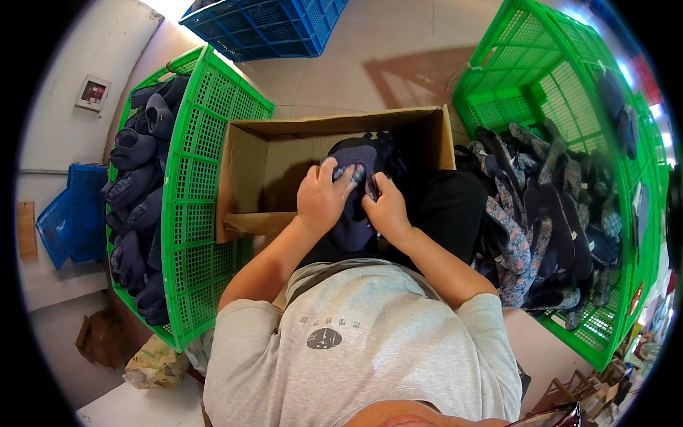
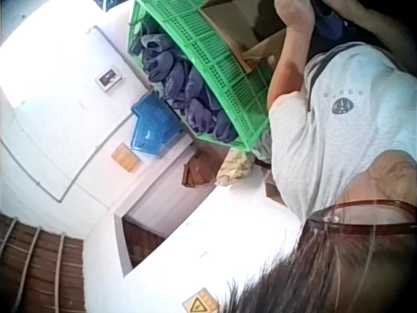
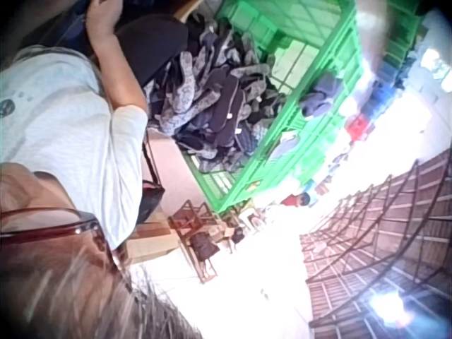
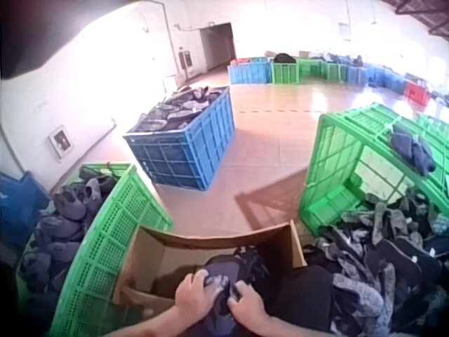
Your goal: The person sits on the floor and uses a small blade to trim loose threads and fabric edges from a stack of floral-patterned slippers. They pick up each slipper, trim the excess material, and place the finished item into a green plastic crate.
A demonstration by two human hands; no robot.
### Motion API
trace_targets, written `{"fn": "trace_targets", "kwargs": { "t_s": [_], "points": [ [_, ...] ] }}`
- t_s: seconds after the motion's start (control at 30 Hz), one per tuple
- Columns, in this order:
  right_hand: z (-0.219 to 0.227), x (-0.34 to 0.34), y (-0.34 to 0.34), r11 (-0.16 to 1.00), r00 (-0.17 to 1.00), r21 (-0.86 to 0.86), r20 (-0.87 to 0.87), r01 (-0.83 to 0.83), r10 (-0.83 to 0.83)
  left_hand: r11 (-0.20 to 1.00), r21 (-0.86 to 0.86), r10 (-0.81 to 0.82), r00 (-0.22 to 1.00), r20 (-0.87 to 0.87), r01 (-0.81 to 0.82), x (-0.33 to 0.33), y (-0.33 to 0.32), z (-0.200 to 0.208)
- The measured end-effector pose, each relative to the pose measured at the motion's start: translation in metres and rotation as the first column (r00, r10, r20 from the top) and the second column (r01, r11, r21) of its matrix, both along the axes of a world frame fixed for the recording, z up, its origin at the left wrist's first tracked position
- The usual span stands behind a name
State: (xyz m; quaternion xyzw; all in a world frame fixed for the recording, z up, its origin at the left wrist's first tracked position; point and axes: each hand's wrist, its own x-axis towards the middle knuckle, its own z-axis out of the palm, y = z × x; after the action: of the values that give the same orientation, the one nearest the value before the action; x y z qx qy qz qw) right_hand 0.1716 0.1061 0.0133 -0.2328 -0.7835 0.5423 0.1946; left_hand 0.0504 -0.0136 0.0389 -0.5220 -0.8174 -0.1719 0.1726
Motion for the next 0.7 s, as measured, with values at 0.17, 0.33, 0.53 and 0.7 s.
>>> {"fn": "trace_targets", "kwargs": {
  "t_s": [0.17,0.33,0.53,0.7],
  "points": [
    [0.006,-0.007,-0.015,0.999,0.999,-0.044,-0.037,-0.025,0.023,0.998,-0.023,0.059,0.997,-0.055,-0.06,-0.035,0.036,-0.003],
    [0.008,-0.017,-0.013,0.999,1.0,-0.044,-0.003,-0.015,0.015,0.968,-0.199,0.118,0.976,-0.184,-0.155,-0.051,0.048,-0.01],
    [0.01,-0.02,-0.015,0.994,1.0,-0.111,0.01,-0.016,0.017,0.892,-0.414,0.147,0.983,-0.106,-0.179,-0.061,0.055,-0.009],
    [0.0,-0.006,-0.014,0.973,0.999,-0.229,0.017,-0.033,0.038,0.908,-0.406,0.157,0.981,0.116,-0.098,-0.048,0.038,-0.002]
  ]
}}
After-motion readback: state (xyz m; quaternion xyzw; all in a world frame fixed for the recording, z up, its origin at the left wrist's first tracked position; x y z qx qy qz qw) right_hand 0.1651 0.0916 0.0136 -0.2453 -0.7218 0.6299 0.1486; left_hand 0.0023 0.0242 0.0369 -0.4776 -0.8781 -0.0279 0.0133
